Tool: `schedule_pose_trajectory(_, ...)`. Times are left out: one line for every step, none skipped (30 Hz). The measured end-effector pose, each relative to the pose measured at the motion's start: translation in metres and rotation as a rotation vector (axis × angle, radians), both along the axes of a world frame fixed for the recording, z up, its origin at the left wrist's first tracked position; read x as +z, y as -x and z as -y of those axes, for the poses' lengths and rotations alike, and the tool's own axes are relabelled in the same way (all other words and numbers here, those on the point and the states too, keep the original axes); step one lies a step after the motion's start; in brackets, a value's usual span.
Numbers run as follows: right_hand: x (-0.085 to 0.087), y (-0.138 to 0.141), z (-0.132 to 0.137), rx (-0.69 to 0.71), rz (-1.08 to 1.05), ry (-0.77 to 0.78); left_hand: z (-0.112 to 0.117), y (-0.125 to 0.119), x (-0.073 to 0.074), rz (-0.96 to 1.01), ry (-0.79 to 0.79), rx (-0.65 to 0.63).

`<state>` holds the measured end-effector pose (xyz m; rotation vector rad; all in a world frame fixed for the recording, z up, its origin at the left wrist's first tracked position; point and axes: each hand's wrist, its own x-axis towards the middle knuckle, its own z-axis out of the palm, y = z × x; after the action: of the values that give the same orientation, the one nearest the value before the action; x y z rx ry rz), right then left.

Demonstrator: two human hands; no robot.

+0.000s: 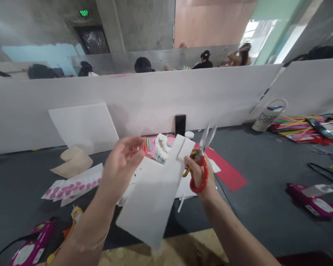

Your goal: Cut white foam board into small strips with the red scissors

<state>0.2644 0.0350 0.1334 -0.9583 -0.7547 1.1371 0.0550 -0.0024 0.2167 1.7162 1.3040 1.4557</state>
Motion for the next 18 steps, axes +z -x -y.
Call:
schedule_pose_trajectory(-0.006,-0.001,-0.004,-0.051,-0.095,0.038,0.022,0.004,-0.007,0.001,0.034,-0.02)
schedule_pose_trajectory(-0.013,-0.001,-0.008,-0.097,-0.176,0.073,0.044,0.004,-0.019,-0.008,0.088,-0.134)
schedule_pose_trajectory(-0.02,0.0,-0.01,-0.13,-0.233,0.102,0.065,0.001,-0.035,-0.029,0.201,-0.299)
schedule_pose_trajectory(-0.026,0.001,-0.012,-0.155,-0.268,0.125,0.082,-0.006,-0.055,-0.045,0.33,-0.453)
schedule_pose_trajectory(-0.033,0.003,-0.012,-0.176,-0.291,0.141,0.094,-0.017,-0.077,-0.058,0.479,-0.552)
schedule_pose_trajectory(-0.038,0.006,-0.01,-0.196,-0.317,0.156,0.101,-0.031,-0.099,-0.032,0.617,-0.515)
schedule_pose_trajectory(-0.042,0.01,-0.008,-0.211,-0.344,0.17,0.104,-0.046,-0.121,0.042,0.698,-0.366)
schedule_pose_trajectory(-0.045,0.015,-0.003,-0.218,-0.366,0.181,0.102,-0.06,-0.139,0.155,0.688,-0.182)
schedule_pose_trajectory(-0.046,0.021,0.002,-0.217,-0.387,0.191,0.096,-0.073,-0.154,0.275,0.661,-0.043)
schedule_pose_trajectory(-0.046,0.027,0.007,-0.207,-0.407,0.198,0.088,-0.084,-0.165,0.398,0.635,0.04)
schedule_pose_trajectory(-0.045,0.033,0.014,-0.189,-0.426,0.201,0.079,-0.093,-0.172,0.517,0.605,0.108)
schedule_pose_trajectory(-0.043,0.038,0.02,-0.17,-0.443,0.199,0.07,-0.098,-0.175,0.611,0.575,0.127)
schedule_pose_trajectory(-0.041,0.042,0.025,-0.154,-0.46,0.193,0.062,-0.102,-0.175,0.691,0.536,0.128)
schedule_pose_trajectory(-0.039,0.046,0.03,-0.142,-0.475,0.185,0.054,-0.104,-0.173,0.772,0.474,0.13)
schedule_pose_trajectory(-0.037,0.048,0.033,-0.135,-0.487,0.179,0.049,-0.105,-0.17,0.837,0.406,0.127)
schedule_pose_trajectory(-0.036,0.048,0.035,-0.133,-0.496,0.175,0.046,-0.104,-0.168,0.856,0.353,0.152)
schedule_pose_trajectory(-0.035,0.048,0.036,-0.135,-0.502,0.177,0.044,-0.103,-0.166,0.845,0.317,0.224)
schedule_pose_trajectory(-0.036,0.047,0.036,-0.137,-0.507,0.185,0.044,-0.102,-0.164,0.811,0.303,0.302)
